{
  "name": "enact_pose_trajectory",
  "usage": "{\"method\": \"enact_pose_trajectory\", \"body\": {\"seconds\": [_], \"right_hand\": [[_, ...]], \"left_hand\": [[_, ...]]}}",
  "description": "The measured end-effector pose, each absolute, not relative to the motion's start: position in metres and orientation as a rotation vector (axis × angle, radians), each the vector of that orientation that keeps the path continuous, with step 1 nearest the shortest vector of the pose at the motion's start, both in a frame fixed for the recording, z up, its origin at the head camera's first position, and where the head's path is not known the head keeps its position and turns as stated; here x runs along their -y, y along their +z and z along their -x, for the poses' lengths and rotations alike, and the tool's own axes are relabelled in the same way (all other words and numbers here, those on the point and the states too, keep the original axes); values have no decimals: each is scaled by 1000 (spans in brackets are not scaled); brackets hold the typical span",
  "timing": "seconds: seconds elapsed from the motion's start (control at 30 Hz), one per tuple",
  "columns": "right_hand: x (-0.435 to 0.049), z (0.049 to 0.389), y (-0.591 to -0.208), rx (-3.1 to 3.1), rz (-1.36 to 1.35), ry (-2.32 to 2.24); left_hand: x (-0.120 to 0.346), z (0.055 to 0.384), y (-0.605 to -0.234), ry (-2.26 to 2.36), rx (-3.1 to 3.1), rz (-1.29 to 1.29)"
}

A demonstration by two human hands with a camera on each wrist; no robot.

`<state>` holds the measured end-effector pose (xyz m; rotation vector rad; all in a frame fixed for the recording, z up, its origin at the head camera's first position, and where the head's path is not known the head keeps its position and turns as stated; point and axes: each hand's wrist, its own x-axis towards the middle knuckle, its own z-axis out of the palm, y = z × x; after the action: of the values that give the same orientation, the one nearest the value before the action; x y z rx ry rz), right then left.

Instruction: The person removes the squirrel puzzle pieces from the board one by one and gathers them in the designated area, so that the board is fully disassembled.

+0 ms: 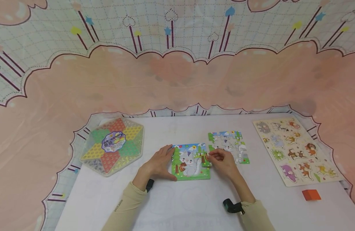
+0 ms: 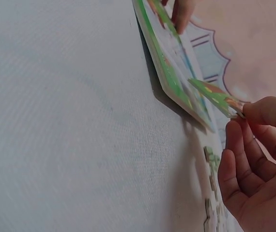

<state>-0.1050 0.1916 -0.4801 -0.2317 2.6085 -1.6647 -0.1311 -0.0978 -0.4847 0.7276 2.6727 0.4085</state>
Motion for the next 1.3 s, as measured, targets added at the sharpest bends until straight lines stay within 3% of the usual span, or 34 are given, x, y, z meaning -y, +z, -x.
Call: {"method": "enact_pose_trajectory", "body": {"seconds": [0.13,0.3,0.67,1.3], "right_hand": [[-197,108,-489,-2602,219,-1682],[-194,103,-473,-2587,233,-1691],[-207,112,-501,-2604,215,-1733],[-211,114,-500,-2567,125,-1750]], "left_hand": [[98,130,-484,417,-2676,-741],[98,129,-482,423,-2683,-756],[97,129,-484,409,-2679,-744],[99,130,-483,432,-2672,-724]]}}
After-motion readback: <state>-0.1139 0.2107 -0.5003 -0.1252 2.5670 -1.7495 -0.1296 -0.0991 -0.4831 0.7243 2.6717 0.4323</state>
